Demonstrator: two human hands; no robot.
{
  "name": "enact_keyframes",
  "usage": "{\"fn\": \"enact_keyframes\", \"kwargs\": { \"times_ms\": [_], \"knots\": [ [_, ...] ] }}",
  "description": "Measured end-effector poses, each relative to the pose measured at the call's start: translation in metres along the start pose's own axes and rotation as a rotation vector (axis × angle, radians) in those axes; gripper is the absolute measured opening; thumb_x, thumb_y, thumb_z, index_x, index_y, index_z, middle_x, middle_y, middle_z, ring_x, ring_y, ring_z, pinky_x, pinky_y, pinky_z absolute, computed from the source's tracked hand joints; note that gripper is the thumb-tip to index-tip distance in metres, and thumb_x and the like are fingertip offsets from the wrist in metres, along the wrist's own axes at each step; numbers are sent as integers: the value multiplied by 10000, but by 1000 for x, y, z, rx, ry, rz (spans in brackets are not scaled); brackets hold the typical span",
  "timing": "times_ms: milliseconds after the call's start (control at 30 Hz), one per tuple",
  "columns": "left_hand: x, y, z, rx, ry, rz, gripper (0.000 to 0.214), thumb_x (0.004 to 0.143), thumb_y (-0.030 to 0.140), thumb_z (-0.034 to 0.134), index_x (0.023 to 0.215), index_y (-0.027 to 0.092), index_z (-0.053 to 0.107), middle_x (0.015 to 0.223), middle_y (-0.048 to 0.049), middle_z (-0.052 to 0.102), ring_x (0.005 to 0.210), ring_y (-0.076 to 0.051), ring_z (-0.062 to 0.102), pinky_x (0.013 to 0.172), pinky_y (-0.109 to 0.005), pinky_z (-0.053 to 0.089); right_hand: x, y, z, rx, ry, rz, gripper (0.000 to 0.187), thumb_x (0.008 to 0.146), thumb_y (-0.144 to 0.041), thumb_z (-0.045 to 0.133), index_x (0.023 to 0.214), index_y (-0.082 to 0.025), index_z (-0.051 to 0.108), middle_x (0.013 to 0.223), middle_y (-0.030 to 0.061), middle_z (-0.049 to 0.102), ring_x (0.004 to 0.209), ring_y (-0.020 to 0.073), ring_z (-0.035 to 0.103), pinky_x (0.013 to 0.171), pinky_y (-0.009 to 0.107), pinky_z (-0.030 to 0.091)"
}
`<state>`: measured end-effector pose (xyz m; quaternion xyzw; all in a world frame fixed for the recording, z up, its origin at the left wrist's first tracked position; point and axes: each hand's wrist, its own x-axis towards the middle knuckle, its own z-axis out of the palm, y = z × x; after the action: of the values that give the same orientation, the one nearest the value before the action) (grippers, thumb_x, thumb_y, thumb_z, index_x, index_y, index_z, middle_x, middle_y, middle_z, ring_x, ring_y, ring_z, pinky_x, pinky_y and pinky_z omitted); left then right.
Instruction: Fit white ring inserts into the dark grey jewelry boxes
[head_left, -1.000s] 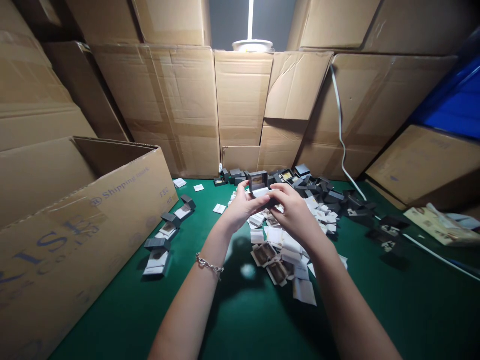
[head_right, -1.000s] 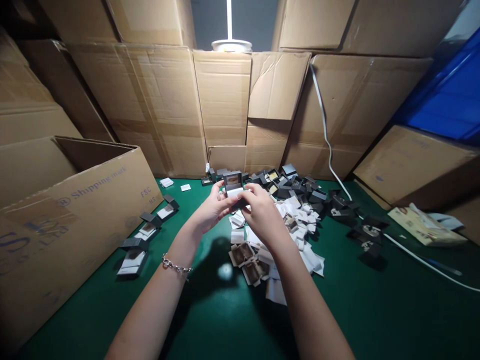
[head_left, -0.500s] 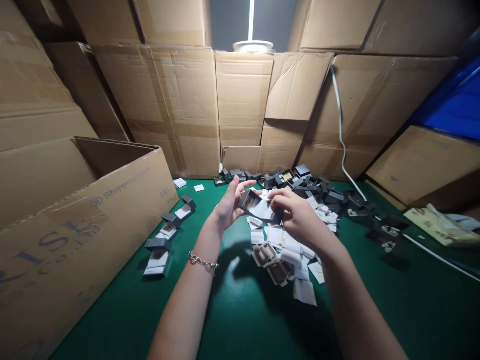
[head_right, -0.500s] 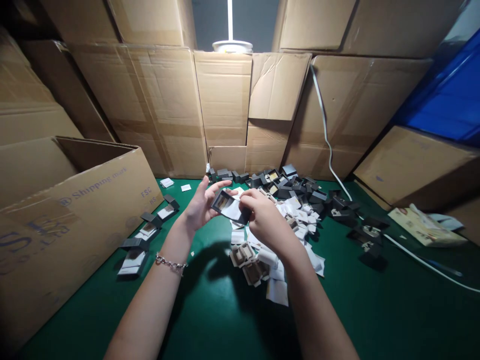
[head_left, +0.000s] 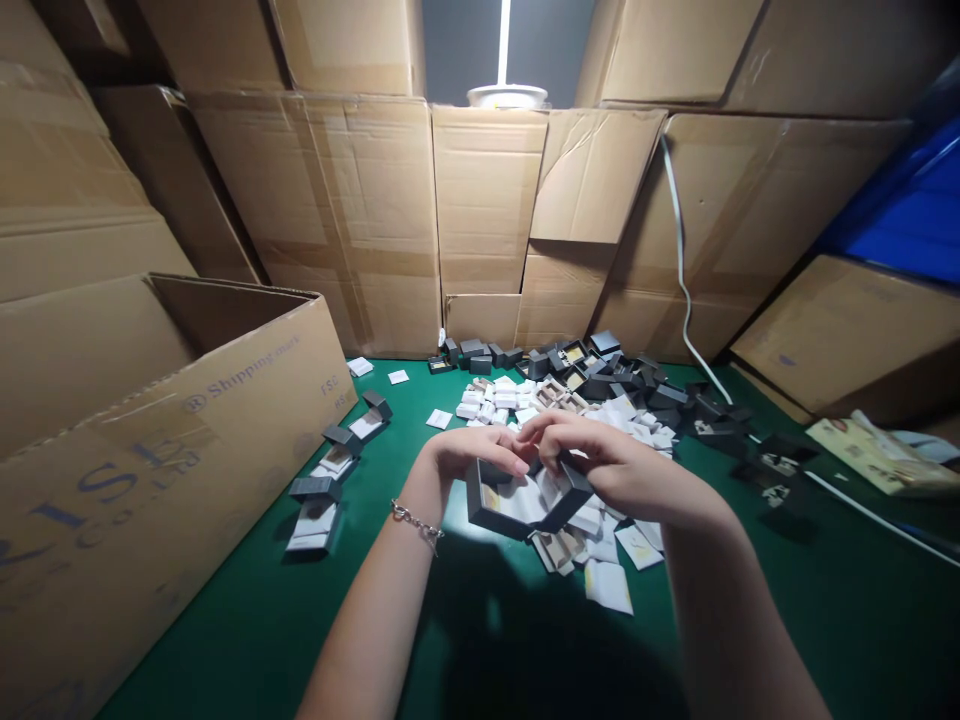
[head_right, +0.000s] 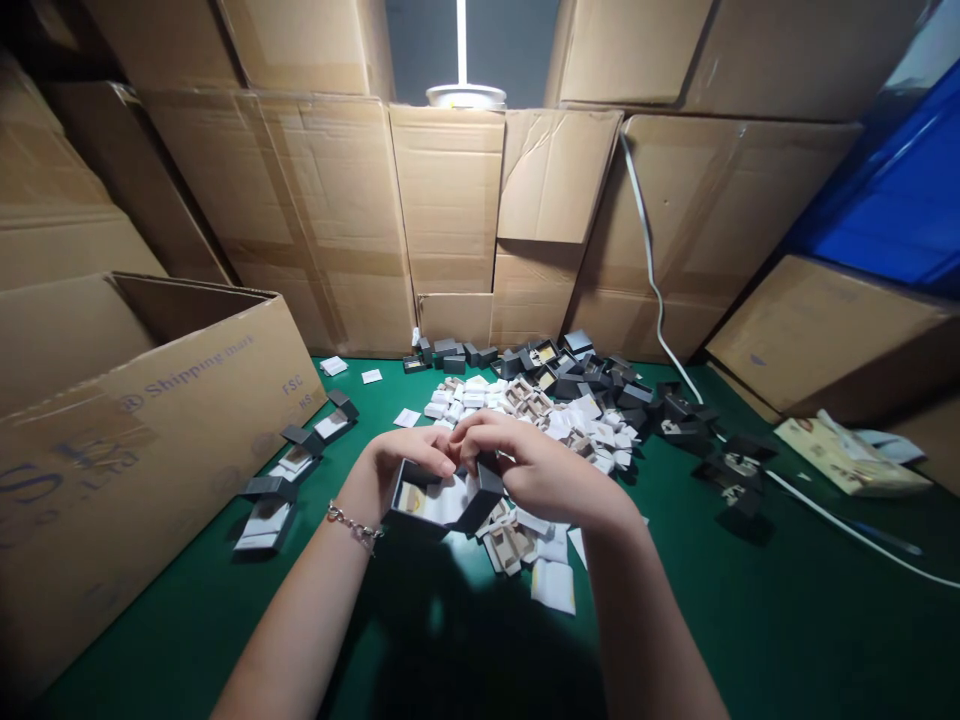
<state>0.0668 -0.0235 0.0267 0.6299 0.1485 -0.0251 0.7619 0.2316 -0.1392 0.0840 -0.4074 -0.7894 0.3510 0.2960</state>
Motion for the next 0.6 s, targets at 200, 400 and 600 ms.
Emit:
{"fn": "enact_keyframes", "kwargs": {
  "times_ms": [200, 400, 600],
  "knots": [
    [6, -2, 2, -89, 13, 112, 414, 589, 394, 821, 843, 133, 624, 753, 5, 592, 616, -48, 533, 538, -136, 407, 5, 13, 0, 113, 351, 108, 265, 771, -147, 480, 966, -209, 649, 1173, 50, 542, 1096, 180, 515, 859, 297, 451],
    [10, 4, 10, -201, 290, 210, 397, 647, 258, 673, 1017, 161, 566, 714, 22, 545, 521, -54, 510, 459, -148, 359, 5, 22, -5, -24, 638, 186, 259, 890, -292, 459, 1106, -232, 588, 1110, 32, 591, 1019, 177, 553, 861, 330, 437],
    [17, 1, 4, -273, 477, 325, 480, 617, 333, 784, 1025, 162, 596, 898, -36, 630, 686, -89, 591, 600, -185, 476, 7, 24, -5, -294, 683, 233, 295, 882, -233, 437, 1139, -203, 580, 1175, 33, 570, 1041, 177, 532, 921, 326, 416]
  ]
}}
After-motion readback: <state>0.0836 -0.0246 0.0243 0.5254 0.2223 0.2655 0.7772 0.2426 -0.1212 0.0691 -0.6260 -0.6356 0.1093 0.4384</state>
